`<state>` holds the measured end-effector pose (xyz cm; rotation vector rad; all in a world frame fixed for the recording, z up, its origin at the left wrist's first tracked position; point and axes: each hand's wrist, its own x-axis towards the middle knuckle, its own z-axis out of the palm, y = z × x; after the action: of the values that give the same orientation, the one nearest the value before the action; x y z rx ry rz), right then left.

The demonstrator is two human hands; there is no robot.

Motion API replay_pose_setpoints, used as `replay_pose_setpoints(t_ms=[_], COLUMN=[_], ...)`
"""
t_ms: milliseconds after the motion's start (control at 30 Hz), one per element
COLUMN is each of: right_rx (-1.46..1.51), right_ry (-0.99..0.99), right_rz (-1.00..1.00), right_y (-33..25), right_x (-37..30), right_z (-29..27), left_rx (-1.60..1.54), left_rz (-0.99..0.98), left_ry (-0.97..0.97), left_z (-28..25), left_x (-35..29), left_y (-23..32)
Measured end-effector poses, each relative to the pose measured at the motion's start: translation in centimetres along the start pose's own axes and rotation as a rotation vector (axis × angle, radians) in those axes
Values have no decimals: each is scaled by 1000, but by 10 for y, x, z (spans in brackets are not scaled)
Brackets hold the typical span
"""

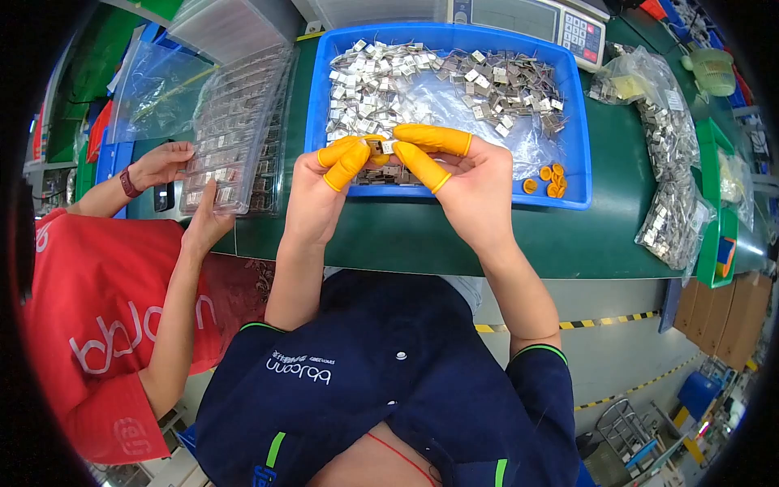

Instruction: The person assembles small metallic components by hand, connecting them with wiring or small connectors. Finger cots are worn during the assembly process.

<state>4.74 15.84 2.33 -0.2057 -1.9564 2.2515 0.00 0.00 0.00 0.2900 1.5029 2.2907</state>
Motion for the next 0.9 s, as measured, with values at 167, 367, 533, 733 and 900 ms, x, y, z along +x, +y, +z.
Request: replay_pose_setpoints(t_ms=[167,367,533,733,900], right_rx=[217,188,207,-256,-510], right_ry=[26,14,28,68,-22], right_rz=[-19,-58,-63,-185,-290], right_y=[0,5,5,-4,-16], right_x=[-3,-4,-5,-10,-12], right_z=[-3,-6,-7,-10,-21], left_rx=[61,34,-35,236,265], left_rz=[37,17,-29,38,16], left_ry=[11,-11,-12,1,-44], left_z=[9,10,13,10,5], left_x=[0,-1,-1,-2,-3], left_y=[5,5,4,6,4])
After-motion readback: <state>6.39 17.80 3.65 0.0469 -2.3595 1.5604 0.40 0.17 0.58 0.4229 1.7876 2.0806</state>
